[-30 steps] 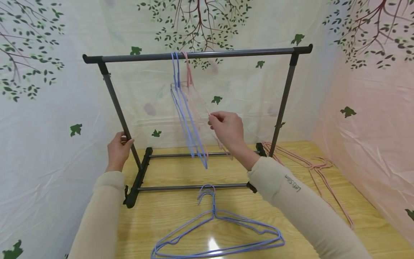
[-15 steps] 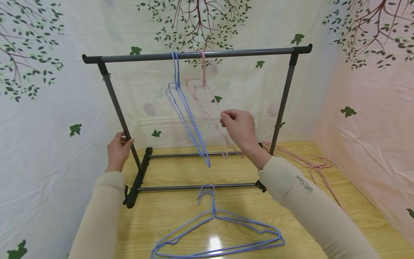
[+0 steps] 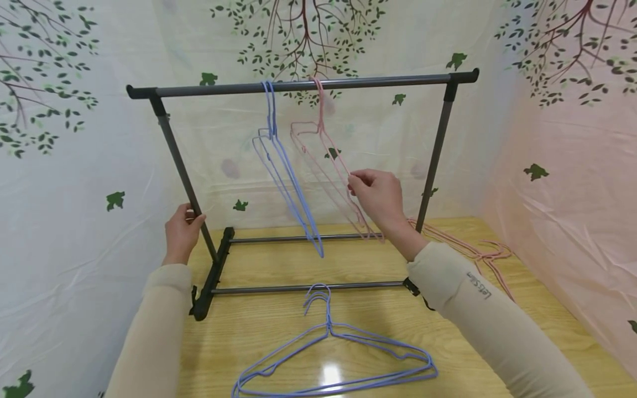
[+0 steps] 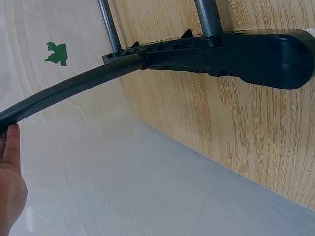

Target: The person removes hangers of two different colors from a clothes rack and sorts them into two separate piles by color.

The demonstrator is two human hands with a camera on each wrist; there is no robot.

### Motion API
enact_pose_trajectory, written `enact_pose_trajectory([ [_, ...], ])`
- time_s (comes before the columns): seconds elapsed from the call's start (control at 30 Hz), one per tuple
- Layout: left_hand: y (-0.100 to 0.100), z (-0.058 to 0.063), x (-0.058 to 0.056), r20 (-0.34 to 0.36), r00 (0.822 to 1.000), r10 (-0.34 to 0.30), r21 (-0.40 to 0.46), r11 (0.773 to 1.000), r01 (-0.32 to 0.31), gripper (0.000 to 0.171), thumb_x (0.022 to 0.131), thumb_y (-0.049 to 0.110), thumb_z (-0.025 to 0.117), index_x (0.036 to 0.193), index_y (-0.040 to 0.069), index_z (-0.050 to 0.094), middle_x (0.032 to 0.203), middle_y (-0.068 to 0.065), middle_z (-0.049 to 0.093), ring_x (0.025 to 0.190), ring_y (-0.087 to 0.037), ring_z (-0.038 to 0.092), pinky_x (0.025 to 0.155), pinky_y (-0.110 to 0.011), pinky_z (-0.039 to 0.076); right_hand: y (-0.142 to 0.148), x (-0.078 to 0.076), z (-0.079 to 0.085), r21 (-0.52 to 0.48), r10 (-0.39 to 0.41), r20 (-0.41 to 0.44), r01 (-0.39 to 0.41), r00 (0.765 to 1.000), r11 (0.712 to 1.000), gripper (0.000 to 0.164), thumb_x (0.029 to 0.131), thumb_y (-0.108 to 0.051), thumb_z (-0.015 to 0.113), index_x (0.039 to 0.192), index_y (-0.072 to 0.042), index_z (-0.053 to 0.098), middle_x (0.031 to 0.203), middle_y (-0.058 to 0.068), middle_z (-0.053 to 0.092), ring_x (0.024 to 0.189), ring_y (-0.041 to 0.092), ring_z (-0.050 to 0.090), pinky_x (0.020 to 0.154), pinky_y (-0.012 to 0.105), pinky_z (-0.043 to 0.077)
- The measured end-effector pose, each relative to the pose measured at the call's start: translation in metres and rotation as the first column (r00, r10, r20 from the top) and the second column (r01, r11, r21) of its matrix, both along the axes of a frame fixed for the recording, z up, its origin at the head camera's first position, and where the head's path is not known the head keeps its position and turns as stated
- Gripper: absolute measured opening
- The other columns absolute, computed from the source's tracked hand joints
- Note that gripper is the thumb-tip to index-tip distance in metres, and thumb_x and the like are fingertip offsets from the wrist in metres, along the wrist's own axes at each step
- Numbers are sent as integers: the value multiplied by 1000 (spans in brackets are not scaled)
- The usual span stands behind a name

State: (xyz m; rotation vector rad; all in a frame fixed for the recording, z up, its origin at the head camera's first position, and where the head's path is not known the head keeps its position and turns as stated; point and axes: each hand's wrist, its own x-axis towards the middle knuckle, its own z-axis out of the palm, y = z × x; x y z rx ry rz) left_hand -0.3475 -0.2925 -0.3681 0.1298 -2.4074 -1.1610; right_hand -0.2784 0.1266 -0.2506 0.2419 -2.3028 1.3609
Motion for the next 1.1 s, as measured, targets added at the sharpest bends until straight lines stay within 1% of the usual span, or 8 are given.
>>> enact_pose_trajectory([
  [0.13,-1,-2,-2,1,1000,-8,-1,1000,8,44,104,21,53,141,-1,46,128,-30,56,119,-43,56,94,-55,48,1,-2,-2,-17,4,-8,-4,1000,1000,23,98,-21,63,112,-6,75,93,8,74,82,21,71,75,35,56],
  [0.37,-2,-2,-3,-6,1000,1,-4,1000,-1,43,104,21,54,141,-1,47,128,-29,57,118,-43,57,93,-55,49,3,-5,-3,-7,6,3,-6,1000,1000,23,98,-20,64,112,-6,75,91,7,74,79,19,70,69,27,55],
  [0.47,-1,-2,-3,-10,1000,5,-10,1000,-5,42,104,19,54,140,-1,47,127,-30,58,117,-43,58,93,-55,49,5,-7,-4,13,23,17,-23,1000,1000,24,99,-23,63,110,-6,76,88,7,74,78,17,68,70,28,54],
  [0.57,0,-2,-2,-11,1000,7,-11,1000,-7,42,104,19,54,140,-2,47,126,-30,58,116,-43,58,93,-55,49,6,-8,-6,28,51,27,-52,998,998,25,100,-26,60,105,-7,76,87,9,73,78,16,66,73,29,52],
  [0.67,0,-2,-2,-11,1000,5,-9,1000,-5,42,104,19,54,140,-1,47,126,-30,58,116,-43,58,93,-55,49,7,-9,-7,38,54,17,-55,998,998,26,101,-27,59,101,-7,77,87,10,73,77,17,63,69,30,48],
  [0.8,-1,-2,-2,-12,1000,2,-7,1000,-2,42,104,20,54,140,-1,47,127,-30,58,116,-43,58,93,-55,49,6,-8,-5,21,40,5,-41,999,999,25,101,-26,60,104,-8,77,87,8,74,78,16,65,70,31,48],
  [0.97,-2,-2,-3,-3,1000,-1,-6,1000,1,43,104,21,53,141,-1,46,128,-30,57,117,-43,57,93,-55,49,7,-7,-3,0,42,1,-42,999,999,24,100,-25,62,106,-8,77,87,7,74,85,17,69,75,32,50],
  [1.1,-1,-2,-3,6,1000,0,-3,1000,0,44,104,22,53,142,-1,45,128,-29,57,117,-43,57,93,-55,49,9,-9,-3,23,54,-6,-54,999,998,24,100,-25,62,108,-8,77,89,7,75,88,17,69,75,32,50],
])
